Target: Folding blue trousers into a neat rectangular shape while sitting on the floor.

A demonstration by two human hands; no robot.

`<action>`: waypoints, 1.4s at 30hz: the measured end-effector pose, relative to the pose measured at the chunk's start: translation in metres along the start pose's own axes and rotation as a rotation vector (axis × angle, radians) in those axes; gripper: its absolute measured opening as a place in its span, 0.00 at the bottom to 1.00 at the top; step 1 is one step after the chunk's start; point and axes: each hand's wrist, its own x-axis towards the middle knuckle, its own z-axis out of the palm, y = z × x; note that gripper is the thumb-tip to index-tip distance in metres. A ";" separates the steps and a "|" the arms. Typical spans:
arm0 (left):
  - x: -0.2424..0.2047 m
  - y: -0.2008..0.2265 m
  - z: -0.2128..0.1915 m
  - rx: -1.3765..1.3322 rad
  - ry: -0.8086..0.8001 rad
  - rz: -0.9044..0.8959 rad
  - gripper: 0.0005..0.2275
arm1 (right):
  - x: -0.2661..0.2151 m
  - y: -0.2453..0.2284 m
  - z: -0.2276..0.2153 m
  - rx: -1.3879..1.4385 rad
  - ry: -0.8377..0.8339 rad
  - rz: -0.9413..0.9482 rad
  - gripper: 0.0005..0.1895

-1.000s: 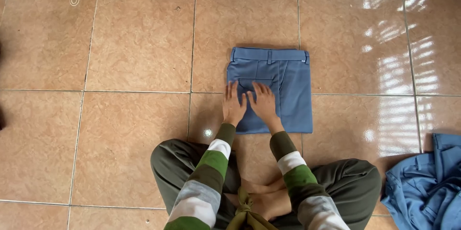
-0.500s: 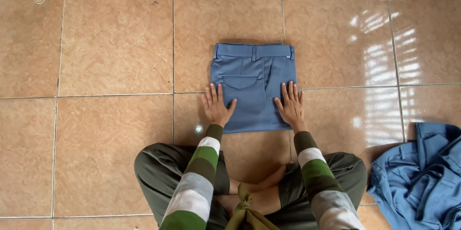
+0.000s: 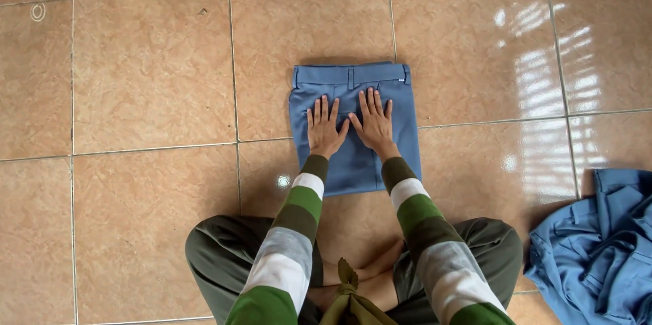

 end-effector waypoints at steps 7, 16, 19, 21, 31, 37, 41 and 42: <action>0.002 -0.036 0.013 0.049 0.378 -0.060 0.32 | -0.010 0.038 -0.034 0.022 -0.001 0.031 0.41; -0.033 -0.069 -0.025 0.224 0.571 -0.396 0.23 | -0.042 0.132 -0.022 0.050 0.262 0.412 0.24; -0.048 -0.061 -0.030 0.219 0.467 -0.449 0.24 | -0.043 0.153 0.002 0.073 0.052 0.514 0.28; -0.051 -0.054 -0.018 0.184 0.426 -0.431 0.25 | -0.042 0.151 0.012 0.123 -0.060 0.562 0.33; -0.022 -0.034 -0.045 -0.921 -0.260 -0.670 0.38 | -0.043 0.048 -0.109 1.057 -0.342 0.815 0.46; -0.028 -0.024 -0.071 -0.941 -0.372 -0.506 0.35 | -0.051 0.069 -0.109 1.236 -0.313 0.882 0.47; -0.019 -0.006 -0.088 -0.960 -0.346 -0.476 0.34 | -0.043 0.097 -0.092 1.224 -0.219 0.845 0.45; -0.015 -0.004 -0.090 -0.962 -0.345 -0.477 0.34 | -0.042 0.094 -0.098 1.222 -0.220 0.844 0.45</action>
